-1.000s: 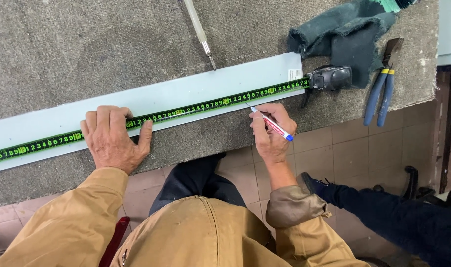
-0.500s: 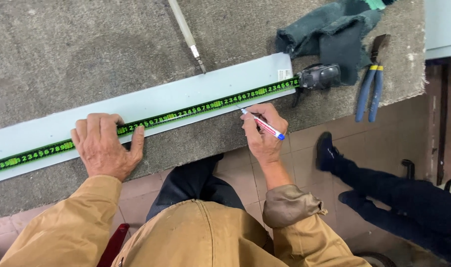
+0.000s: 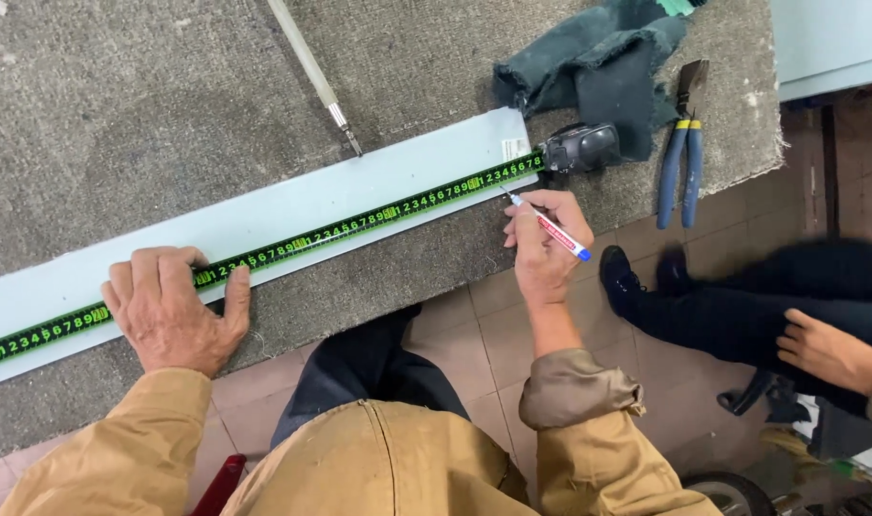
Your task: Measuring and marking a white strip of material using a tape measure and a pen on a workshop table.
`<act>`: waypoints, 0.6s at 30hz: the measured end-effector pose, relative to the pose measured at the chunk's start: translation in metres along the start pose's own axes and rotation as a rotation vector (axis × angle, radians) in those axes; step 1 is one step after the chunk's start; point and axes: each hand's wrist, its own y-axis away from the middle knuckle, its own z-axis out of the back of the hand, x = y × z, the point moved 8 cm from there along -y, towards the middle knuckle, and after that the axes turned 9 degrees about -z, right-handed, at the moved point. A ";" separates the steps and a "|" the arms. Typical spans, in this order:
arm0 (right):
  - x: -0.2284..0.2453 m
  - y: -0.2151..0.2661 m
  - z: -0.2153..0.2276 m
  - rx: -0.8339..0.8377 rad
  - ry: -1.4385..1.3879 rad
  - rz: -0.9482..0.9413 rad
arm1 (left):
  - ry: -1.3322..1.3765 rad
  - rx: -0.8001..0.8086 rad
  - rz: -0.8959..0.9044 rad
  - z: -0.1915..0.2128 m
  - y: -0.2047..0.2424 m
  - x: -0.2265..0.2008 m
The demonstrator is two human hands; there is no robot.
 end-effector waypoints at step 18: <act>-0.004 -0.003 -0.001 -0.018 0.013 -0.054 | -0.008 0.017 0.016 -0.002 0.001 0.001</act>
